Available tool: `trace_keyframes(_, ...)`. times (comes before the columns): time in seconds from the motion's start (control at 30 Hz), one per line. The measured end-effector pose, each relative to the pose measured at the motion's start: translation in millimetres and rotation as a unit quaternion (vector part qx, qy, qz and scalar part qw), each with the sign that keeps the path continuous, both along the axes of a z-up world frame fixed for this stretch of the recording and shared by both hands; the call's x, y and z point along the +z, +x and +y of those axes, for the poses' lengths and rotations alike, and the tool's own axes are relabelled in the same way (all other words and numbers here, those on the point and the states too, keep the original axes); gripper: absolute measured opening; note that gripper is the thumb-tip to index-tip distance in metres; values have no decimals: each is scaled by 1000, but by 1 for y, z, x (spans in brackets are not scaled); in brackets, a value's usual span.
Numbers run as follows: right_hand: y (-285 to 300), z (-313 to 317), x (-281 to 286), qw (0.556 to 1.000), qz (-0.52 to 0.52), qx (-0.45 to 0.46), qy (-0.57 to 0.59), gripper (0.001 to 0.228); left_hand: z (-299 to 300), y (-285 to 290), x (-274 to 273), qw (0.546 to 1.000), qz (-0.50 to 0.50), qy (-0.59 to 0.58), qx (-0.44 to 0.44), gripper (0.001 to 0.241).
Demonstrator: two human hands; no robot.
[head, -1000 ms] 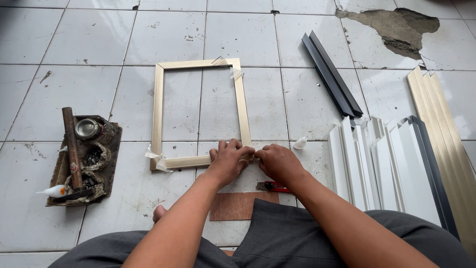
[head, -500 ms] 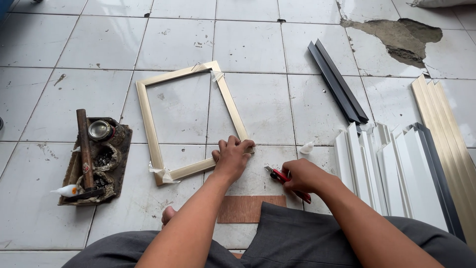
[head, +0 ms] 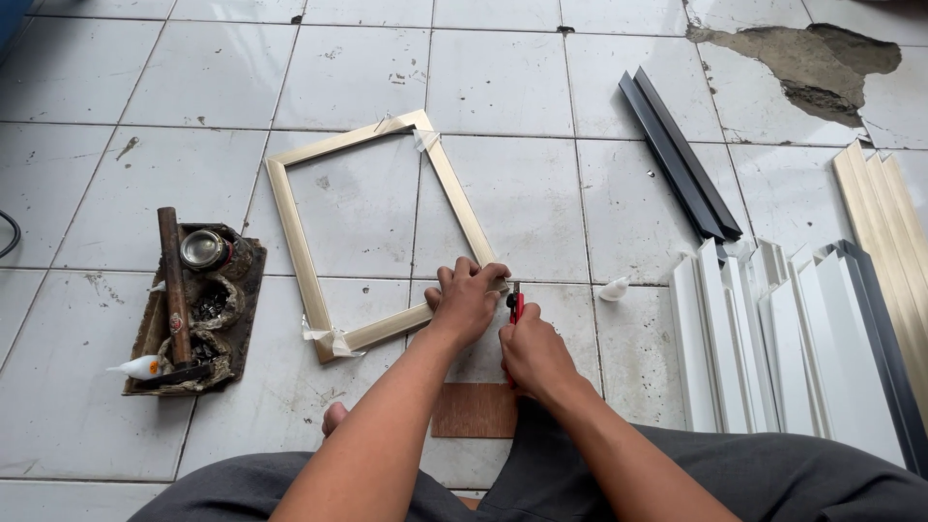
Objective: Assembling a gold-colored picture frame by aligning mitered corners and securing them with white tape, using a utility knife to cut the tape.
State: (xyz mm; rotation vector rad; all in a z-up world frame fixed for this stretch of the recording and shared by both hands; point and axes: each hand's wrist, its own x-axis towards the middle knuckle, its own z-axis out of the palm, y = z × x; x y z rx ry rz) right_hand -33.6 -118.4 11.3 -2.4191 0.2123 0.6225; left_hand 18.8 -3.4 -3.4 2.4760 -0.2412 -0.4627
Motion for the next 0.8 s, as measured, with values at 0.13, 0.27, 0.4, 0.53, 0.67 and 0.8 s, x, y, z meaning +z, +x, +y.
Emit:
trace_keyframes(0.13,-2,2,-6,999,-12,19,-40,32,0,0,-1,1000,-1,-1,-4,31)
trace_keyframes(0.27,-3,6,-4,999,-14,24,-43,33,0,0,-3,1000,-3,6,2,32)
trace_keyframes(0.4,-4,9,6,999,1,16,-44,34,0,1,-9,1000,-6,1,-1,31)
trace_keyframes(0.53,-3,8,2,999,7,-1,-35,34,0,3,-12,1000,-7,5,1,30)
trace_keyframes(0.67,-3,9,4,999,16,-1,-34,34,-1,3,-11,1000,-4,9,0,30)
trace_keyframes(0.8,-3,10,8,999,11,11,-36,33,-1,4,-12,1000,4,4,2,29)
